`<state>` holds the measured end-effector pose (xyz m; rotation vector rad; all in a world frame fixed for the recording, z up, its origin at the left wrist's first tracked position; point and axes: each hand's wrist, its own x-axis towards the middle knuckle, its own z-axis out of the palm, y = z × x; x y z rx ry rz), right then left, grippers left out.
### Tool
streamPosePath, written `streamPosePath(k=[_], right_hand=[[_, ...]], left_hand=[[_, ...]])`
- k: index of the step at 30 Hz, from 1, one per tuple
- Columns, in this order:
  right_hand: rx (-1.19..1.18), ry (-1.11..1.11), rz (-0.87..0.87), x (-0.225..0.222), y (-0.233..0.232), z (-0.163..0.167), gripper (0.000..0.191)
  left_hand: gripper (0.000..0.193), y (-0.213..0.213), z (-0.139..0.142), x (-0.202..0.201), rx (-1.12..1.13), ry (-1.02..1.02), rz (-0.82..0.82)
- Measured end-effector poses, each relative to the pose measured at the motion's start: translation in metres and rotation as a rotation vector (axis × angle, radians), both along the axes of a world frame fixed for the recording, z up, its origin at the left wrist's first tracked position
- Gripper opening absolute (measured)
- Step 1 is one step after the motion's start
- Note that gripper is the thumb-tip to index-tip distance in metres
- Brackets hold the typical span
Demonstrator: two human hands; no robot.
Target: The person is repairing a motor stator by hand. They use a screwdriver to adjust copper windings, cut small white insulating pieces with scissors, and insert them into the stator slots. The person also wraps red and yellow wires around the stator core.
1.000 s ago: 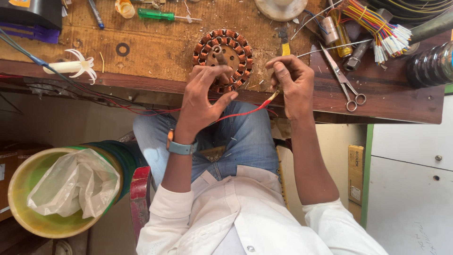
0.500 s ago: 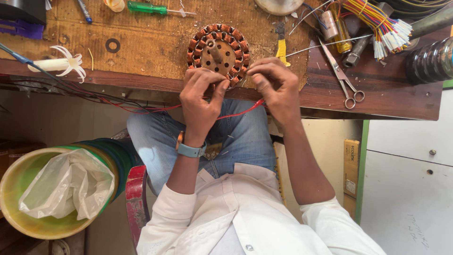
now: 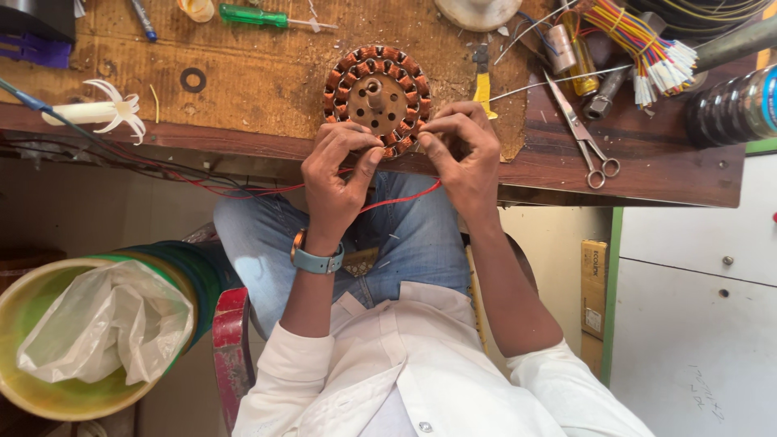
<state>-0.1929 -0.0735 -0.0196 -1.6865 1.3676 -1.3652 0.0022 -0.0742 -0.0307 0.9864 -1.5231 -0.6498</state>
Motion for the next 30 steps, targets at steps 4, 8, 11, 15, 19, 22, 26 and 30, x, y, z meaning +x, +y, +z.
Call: streamPosePath(k=[4, 8, 11, 15, 19, 22, 26, 30], right_hand=[[0.172, -0.389, 0.050, -0.010, 0.002, 0.004, 0.009], [0.203, -0.487, 0.080, -0.015, 0.003, 0.009, 0.010], [0.231, -0.336, 0.044, -0.013, 0.002, 0.008, 0.013], [0.130, 0.016, 0.065, -0.008, -0.004, 0.002, 0.019], [0.059, -0.072, 0.142, -0.005, -0.010, -0.002, 0.010], [0.212, -0.345, 0.141, -0.005, -0.008, -0.002, 0.019], [0.279, -0.401, 0.099, -0.007, -0.006, -0.001, 0.026], [0.240, -0.401, 0.143, -0.005, -0.008, -0.003, 0.029]], left_hand=[[0.007, 0.000, 0.000, 0.001, 0.021, 0.038, -0.016], [0.007, 0.001, 0.001, 0.000, 0.054, 0.039, -0.020], [0.007, 0.000, 0.005, 0.000, 0.051, 0.034, -0.008], [0.009, 0.000, 0.014, -0.004, 0.057, -0.015, 0.032], [0.009, -0.001, 0.018, -0.006, 0.028, -0.066, 0.038], [0.008, -0.002, 0.016, -0.004, 0.044, -0.064, 0.016], [0.007, -0.002, 0.017, -0.005, 0.040, -0.082, 0.032], [0.016, -0.003, 0.025, -0.010, 0.086, -0.140, 0.043]])
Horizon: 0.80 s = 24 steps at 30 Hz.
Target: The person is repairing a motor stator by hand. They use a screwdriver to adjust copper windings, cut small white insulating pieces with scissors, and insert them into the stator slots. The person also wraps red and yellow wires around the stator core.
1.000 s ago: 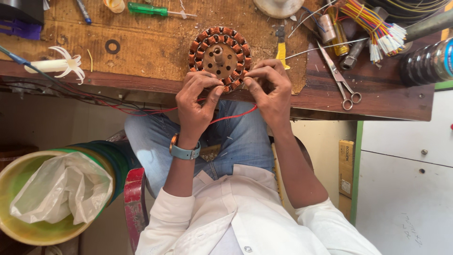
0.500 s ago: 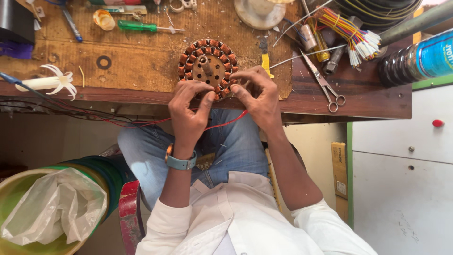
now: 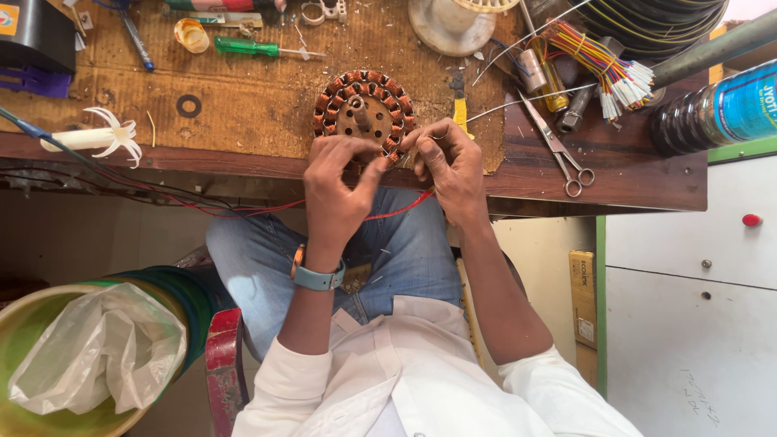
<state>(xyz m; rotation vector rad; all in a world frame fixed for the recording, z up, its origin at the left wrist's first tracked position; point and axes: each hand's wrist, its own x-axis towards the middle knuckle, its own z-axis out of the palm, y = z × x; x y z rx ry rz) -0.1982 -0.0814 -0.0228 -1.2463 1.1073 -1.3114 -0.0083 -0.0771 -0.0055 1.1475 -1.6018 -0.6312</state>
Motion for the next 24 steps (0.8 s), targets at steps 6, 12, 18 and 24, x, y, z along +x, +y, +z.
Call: streamPosePath(k=[6, 12, 18, 24], right_hand=[[0.012, -0.080, 0.042, 0.001, -0.003, -0.005, 0.027], [0.033, -0.071, 0.064, -0.004, -0.010, -0.004, 0.026], [0.054, -0.184, 0.086, -0.008, -0.010, 0.007, 0.037], [0.086, -0.295, 0.081, -0.022, 0.001, 0.009, 0.053]], left_hand=[[0.024, -0.002, 0.003, -0.023, -0.045, -0.227, 0.152], [0.013, -0.001, -0.010, -0.022, -0.092, -0.096, 0.148], [0.008, -0.001, -0.013, -0.018, -0.043, 0.026, 0.221], [0.010, -0.004, -0.011, -0.014, 0.038, 0.152, 0.252]])
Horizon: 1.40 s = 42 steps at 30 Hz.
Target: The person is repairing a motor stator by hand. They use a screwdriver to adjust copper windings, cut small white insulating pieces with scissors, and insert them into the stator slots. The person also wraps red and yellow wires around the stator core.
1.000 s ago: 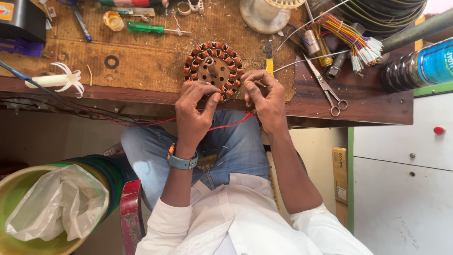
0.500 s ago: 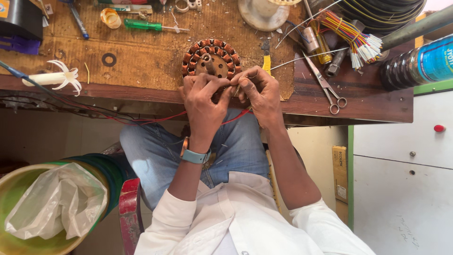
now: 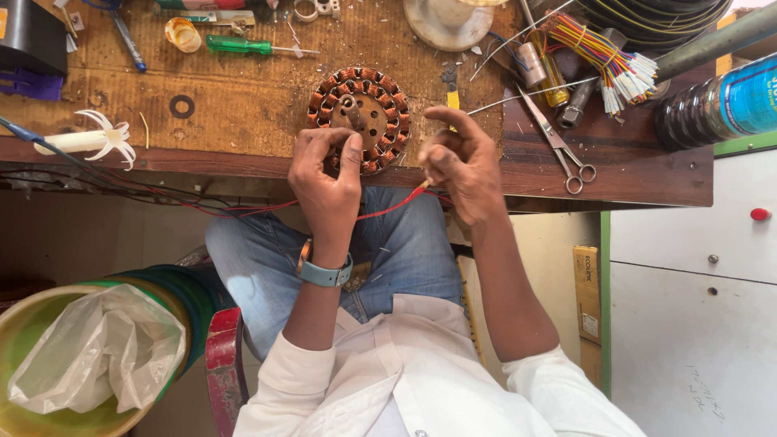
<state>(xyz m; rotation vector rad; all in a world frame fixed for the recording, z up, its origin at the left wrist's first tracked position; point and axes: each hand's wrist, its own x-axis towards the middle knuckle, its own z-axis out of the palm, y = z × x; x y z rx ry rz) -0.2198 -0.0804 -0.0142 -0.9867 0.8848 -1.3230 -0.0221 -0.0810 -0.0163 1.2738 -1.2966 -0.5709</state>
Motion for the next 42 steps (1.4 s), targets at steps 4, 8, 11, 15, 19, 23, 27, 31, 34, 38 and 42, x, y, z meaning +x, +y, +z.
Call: streamPosePath(k=[4, 8, 11, 15, 19, 23, 27, 31, 34, 38, 42], right_hand=[[-0.031, 0.017, -0.066, -0.019, 0.010, -0.002, 0.051], [-0.001, 0.187, -0.113, -0.025, 0.023, -0.007, 0.040], [-0.051, 0.314, -0.099, -0.024, 0.033, -0.010, 0.031], [-0.149, 0.457, -0.132, -0.018, 0.042, -0.009, 0.022], [-0.434, 0.761, -0.122, -0.012, 0.045, 0.003, 0.009], [-0.447, 0.940, -0.131, -0.001, 0.050, 0.017, 0.013], [-0.426, 0.982, -0.092, 0.006, 0.053, 0.022, 0.017], [-0.351, 0.850, -0.016, 0.000, 0.054, 0.019, 0.024], [-0.337, 0.812, -0.134, -0.007, 0.054, 0.009, 0.016], [-0.306, 0.609, -0.172, -0.015, 0.059, -0.007, 0.015], [-0.309, 0.389, -0.236, -0.015, 0.062, -0.015, 0.018]], left_hand=[[0.009, -0.002, 0.007, 0.005, -0.025, -0.026, -0.041], [0.019, 0.003, 0.025, 0.010, -0.046, 0.076, -0.094], [0.028, 0.016, 0.039, 0.012, -0.265, -0.123, -0.005], [0.028, 0.042, 0.047, 0.008, -0.301, -0.244, -0.174], [0.039, 0.047, 0.042, -0.002, -0.026, 0.019, -0.506], [0.038, 0.047, 0.034, -0.016, 0.059, 0.105, -0.462], [0.013, 0.048, 0.026, -0.017, 0.003, 0.076, -0.365], [0.006, 0.048, 0.018, 0.003, 0.073, 0.190, -0.340], [0.009, 0.048, 0.012, 0.011, 0.334, 0.505, -0.314], [0.009, 0.051, 0.009, 0.012, 0.247, 0.324, -0.280], [0.012, 0.048, 0.016, -0.005, -0.185, -0.171, -0.203]])
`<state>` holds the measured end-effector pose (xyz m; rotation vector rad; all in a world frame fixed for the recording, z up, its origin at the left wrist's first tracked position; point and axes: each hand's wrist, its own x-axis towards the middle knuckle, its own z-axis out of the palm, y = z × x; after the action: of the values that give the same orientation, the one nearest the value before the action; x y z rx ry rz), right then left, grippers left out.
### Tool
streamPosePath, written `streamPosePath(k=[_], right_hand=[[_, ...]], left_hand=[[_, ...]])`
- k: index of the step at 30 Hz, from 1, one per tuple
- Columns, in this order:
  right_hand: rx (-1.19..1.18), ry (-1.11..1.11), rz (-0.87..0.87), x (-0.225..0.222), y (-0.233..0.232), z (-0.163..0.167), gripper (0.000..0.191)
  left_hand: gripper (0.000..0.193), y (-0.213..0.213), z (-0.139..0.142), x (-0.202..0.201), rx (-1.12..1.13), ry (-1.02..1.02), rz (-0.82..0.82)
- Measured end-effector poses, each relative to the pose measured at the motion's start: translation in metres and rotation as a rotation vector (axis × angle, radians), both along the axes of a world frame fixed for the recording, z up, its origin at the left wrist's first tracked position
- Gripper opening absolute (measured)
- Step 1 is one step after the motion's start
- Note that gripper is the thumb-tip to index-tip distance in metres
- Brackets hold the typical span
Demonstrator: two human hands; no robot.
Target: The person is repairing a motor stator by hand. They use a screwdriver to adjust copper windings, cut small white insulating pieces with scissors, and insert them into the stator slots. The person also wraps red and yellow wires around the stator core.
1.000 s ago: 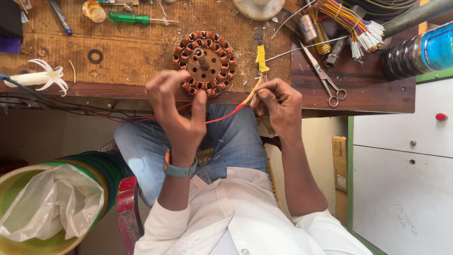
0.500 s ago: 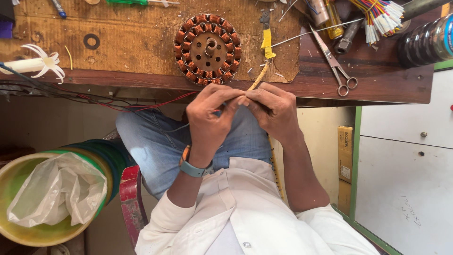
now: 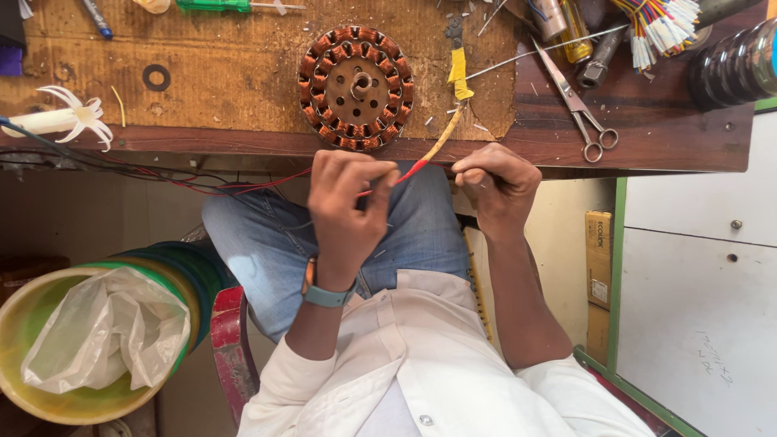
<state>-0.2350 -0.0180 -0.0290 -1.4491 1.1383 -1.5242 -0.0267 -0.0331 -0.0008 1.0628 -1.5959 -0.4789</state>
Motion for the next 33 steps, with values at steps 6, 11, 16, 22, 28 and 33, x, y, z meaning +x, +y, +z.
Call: streamPosePath(k=[6, 11, 16, 22, 28, 33], right_hand=[[0.123, 0.326, -0.007, 0.006, 0.009, 0.012, 0.012], [0.031, 0.459, -0.008, 0.016, 0.009, 0.023, 0.014], [0.049, 0.514, 0.035, 0.020, 0.009, 0.029, 0.020], [0.065, 0.422, -0.104, 0.024, 0.010, 0.026, 0.028], [-0.204, 0.400, -0.162, 0.023, 0.009, 0.016, 0.019], [-0.241, 0.144, -0.224, 0.020, 0.010, 0.009, 0.025]], left_hand=[[0.035, -0.002, 0.013, -0.004, 0.095, 0.075, -0.258], [0.022, -0.001, -0.004, -0.007, 0.432, 0.306, -0.322], [0.015, 0.001, -0.025, -0.010, 0.570, 0.576, -0.324], [0.017, 0.004, -0.032, -0.015, 0.733, 0.697, -0.281], [0.018, 0.004, -0.024, -0.018, 0.687, 0.860, -0.298], [0.009, -0.005, -0.011, -0.008, 0.157, 0.120, 0.110]])
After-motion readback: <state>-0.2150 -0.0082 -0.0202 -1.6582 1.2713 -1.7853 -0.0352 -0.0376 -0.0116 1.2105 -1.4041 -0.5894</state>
